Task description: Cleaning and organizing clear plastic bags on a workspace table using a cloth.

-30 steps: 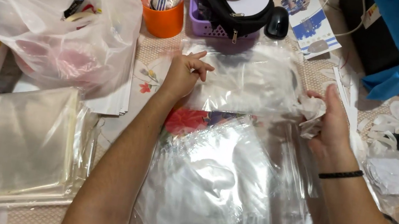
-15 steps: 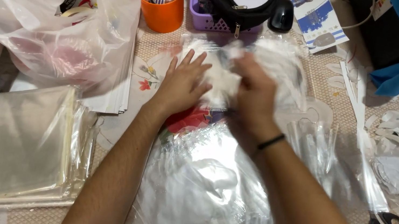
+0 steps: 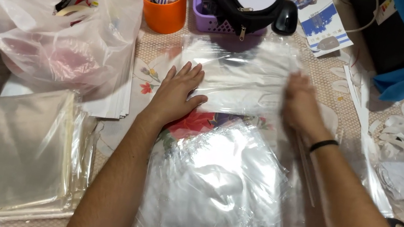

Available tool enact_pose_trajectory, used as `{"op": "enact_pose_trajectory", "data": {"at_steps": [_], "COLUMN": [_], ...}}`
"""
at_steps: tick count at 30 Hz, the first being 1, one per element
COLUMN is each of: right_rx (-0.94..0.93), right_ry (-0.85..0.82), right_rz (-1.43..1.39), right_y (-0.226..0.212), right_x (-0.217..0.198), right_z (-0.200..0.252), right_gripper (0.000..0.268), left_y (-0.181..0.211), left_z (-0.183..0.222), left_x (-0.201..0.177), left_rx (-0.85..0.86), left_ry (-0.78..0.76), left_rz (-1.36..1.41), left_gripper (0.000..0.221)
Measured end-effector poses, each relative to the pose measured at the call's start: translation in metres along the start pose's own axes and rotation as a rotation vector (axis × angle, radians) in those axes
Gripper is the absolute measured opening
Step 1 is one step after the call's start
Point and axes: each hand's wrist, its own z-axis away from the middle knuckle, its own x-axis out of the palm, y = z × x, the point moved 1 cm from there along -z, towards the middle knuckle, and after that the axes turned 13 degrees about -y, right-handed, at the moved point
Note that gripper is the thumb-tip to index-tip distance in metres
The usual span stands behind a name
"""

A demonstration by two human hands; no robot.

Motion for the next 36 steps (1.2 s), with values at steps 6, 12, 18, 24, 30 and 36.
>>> {"op": "enact_pose_trajectory", "data": {"at_steps": [6, 12, 18, 24, 30, 36], "right_rx": [0.206, -0.158, -0.038, 0.234, -0.004, -0.156], "right_ry": [-0.075, -0.086, 0.041, -0.015, 0.214, 0.080], "right_rz": [-0.038, -0.195, -0.098, 0.069, -0.645, -0.191], "right_y": [-0.021, -0.129, -0.006, 0.096, -0.127, -0.142], "right_x": [0.012, 0.048, 0.028, 0.030, -0.055, 0.023], "right_z": [-0.039, -0.106, -0.079, -0.055, -0.029, -0.103], "right_gripper": [0.081, 0.079, 0.073, 0.088, 0.041, 0.062], "left_y": [0.004, 0.003, 0.009, 0.008, 0.017, 0.018], "left_z": [0.003, 0.000, 0.002, 0.003, 0.019, 0.021], "left_x": [-0.005, -0.003, -0.005, -0.006, -0.019, -0.016], "left_rx": [0.014, 0.003, 0.008, -0.005, 0.064, -0.028], "left_ry": [-0.012, 0.004, 0.003, -0.003, 0.090, 0.041], "left_rz": [0.017, 0.000, 0.047, 0.062, 0.236, 0.209], "left_gripper": [0.071, 0.079, 0.076, 0.076, 0.102, 0.115]}}
